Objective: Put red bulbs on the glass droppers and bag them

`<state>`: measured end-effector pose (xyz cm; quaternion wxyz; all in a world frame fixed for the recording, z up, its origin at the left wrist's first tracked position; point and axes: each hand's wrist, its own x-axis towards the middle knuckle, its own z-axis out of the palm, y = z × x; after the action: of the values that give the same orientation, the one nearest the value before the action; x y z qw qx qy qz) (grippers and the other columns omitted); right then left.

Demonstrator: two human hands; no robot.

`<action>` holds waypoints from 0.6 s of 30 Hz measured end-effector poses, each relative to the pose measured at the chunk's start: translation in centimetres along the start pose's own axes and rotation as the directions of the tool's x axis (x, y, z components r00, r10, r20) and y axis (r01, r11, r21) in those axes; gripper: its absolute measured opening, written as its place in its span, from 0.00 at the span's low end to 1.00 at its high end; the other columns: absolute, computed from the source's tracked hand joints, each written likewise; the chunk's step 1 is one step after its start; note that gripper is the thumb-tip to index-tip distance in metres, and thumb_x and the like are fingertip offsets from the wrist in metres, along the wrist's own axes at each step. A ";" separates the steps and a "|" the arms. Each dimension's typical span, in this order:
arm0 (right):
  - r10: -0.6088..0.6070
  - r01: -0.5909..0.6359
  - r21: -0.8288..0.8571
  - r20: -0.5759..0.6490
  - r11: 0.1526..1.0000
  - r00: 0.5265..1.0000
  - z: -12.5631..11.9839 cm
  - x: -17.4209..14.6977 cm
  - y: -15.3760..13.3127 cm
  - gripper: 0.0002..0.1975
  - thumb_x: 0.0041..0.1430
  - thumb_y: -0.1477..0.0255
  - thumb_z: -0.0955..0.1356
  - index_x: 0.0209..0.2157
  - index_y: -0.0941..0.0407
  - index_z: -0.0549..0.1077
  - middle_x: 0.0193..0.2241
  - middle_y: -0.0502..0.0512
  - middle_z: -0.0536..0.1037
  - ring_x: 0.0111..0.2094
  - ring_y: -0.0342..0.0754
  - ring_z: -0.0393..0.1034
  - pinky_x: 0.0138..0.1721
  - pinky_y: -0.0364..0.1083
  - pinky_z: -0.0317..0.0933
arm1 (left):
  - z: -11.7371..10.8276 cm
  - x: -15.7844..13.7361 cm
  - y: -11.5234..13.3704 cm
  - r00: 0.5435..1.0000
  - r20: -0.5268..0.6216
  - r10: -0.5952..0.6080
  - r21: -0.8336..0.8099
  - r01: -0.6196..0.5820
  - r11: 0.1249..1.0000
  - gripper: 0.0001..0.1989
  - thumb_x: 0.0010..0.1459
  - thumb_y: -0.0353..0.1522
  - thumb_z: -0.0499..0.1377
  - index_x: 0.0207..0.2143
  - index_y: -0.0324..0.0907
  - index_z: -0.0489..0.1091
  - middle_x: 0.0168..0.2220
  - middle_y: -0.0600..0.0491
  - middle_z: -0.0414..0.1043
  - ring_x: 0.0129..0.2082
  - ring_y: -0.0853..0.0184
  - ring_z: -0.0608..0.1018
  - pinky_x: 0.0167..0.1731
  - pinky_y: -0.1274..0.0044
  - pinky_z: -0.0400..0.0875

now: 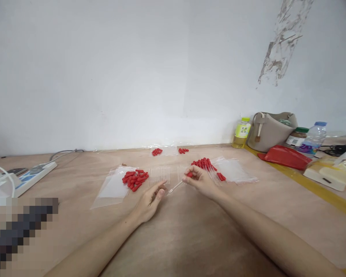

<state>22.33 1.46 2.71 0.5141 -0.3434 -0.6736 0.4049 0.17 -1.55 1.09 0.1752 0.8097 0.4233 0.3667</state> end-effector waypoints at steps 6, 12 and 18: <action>0.051 -0.129 -0.308 -0.249 0.943 0.967 -7.4 3.8 0.5 0.22 0.48 0.60 0.65 0.43 0.59 0.66 0.22 0.47 0.69 0.23 0.41 0.62 0.27 0.42 0.56 | 0.1 0.3 -0.7 0.995 0.016 -0.102 -0.016 0.102 0.995 0.15 0.59 0.39 0.47 0.43 0.42 0.66 0.33 0.53 0.71 0.31 0.67 0.72 0.30 0.77 0.66; 0.039 -0.333 -0.720 -0.393 0.609 0.919 -9.6 6.1 3.7 0.12 0.48 0.65 0.65 0.32 0.58 0.68 0.21 0.49 0.70 0.24 0.42 0.64 0.25 0.40 0.52 | 0.1 0.1 0.1 0.994 0.100 0.043 0.035 -0.046 0.998 0.13 0.59 0.37 0.48 0.40 0.43 0.68 0.37 0.52 0.70 0.34 0.67 0.71 0.34 0.77 0.65; -0.016 -0.330 -0.869 -0.361 0.369 0.933 -8.1 6.7 5.7 0.13 0.53 0.65 0.61 0.36 0.56 0.70 0.28 0.54 0.75 0.31 0.47 0.67 0.32 0.43 0.53 | -0.2 0.2 0.4 0.988 0.131 0.079 0.039 -0.085 0.996 0.13 0.60 0.35 0.47 0.34 0.40 0.69 0.33 0.51 0.70 0.33 0.68 0.71 0.34 0.77 0.64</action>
<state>28.92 11.40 1.55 0.2936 -0.6919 -0.6579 -0.0478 0.33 -1.66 1.49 0.1691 0.8522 0.3854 0.3108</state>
